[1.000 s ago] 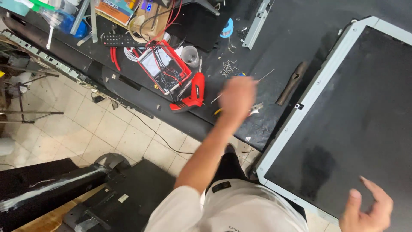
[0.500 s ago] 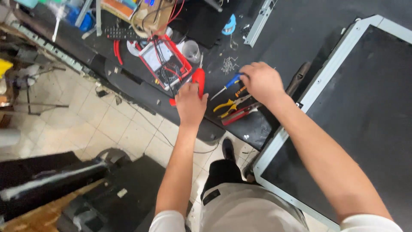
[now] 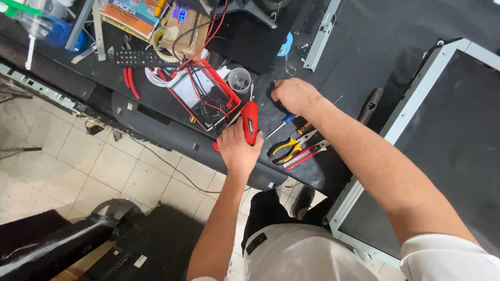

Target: Repairing and assembling the metal frame of an LCD screen using a hammer, pliers, and screwdrivers.

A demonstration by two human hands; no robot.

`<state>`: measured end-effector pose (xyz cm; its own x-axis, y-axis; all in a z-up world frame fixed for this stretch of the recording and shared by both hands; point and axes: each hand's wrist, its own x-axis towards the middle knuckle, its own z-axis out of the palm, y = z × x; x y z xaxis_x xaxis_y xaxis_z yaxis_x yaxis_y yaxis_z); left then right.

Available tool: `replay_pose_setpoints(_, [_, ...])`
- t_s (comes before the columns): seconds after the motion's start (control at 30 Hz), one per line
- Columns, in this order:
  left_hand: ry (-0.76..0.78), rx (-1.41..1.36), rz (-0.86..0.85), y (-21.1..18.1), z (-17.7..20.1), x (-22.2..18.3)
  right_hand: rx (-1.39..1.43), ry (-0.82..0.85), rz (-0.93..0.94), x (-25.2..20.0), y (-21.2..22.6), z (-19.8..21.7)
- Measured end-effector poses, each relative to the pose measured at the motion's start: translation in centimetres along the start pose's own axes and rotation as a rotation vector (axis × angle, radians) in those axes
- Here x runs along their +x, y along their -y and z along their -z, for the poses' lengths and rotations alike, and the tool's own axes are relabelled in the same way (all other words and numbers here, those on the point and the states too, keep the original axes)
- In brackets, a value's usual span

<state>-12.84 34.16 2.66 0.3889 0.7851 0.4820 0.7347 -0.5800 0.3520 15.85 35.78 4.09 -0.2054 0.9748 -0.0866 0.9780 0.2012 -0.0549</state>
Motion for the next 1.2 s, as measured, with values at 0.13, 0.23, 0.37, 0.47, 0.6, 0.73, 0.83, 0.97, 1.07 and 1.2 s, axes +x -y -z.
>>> replay_pose_setpoints(0.13, [-0.006, -0.024, 0.008, 0.1, 0.3, 0.2, 0.012, 0.124, -0.055, 1.9, 0.0, 0.1])
replay_pose_setpoints(0.23, [-0.013, -0.039, 0.011, 0.1, 0.2, 0.1, -0.121, 0.107, -0.013, 2.2, 1.5, 0.5])
replay_pose_setpoints(0.37, [-0.021, -0.045, 0.006, 0.0, 0.5, 0.4, -0.251, 0.075, 0.052, 1.5, 1.8, 0.1])
replay_pose_setpoints(0.47, [-0.02, -0.048, 0.001, -0.3, 1.0, 0.6, -0.048, 0.034, -0.012, 0.4, 1.1, 0.1])
replay_pose_setpoints(0.6, [-0.03, -0.036, 0.004, -0.2, 0.7, 0.5, 0.567, -0.169, -0.352, -2.1, 0.4, 3.1])
replay_pose_setpoints(0.73, [-0.015, -0.043, 0.019, -0.9, 1.5, 0.8, 2.01, -0.601, -0.776, -6.3, -0.3, 2.2])
replay_pose_setpoints(0.83, [0.075, -0.033, 0.084, -1.6, 2.3, 1.1, 2.701, -0.716, -0.388, -10.4, -0.1, 3.0])
replay_pose_setpoints(0.97, [0.154, -0.042, 0.094, -2.2, 2.8, 1.4, 2.871, -0.856, -0.308, -12.3, 1.9, 3.7])
replay_pose_setpoints(1.07, [0.138, 0.032, 0.082, -2.1, 1.9, 1.1, 3.002, -0.851, -0.248, -12.8, 2.6, 3.4])
replay_pose_setpoints(1.2, [0.167, 0.04, 0.139, -1.9, 1.7, 0.9, 2.959, -0.85, -0.423, -13.9, 4.2, 5.8])
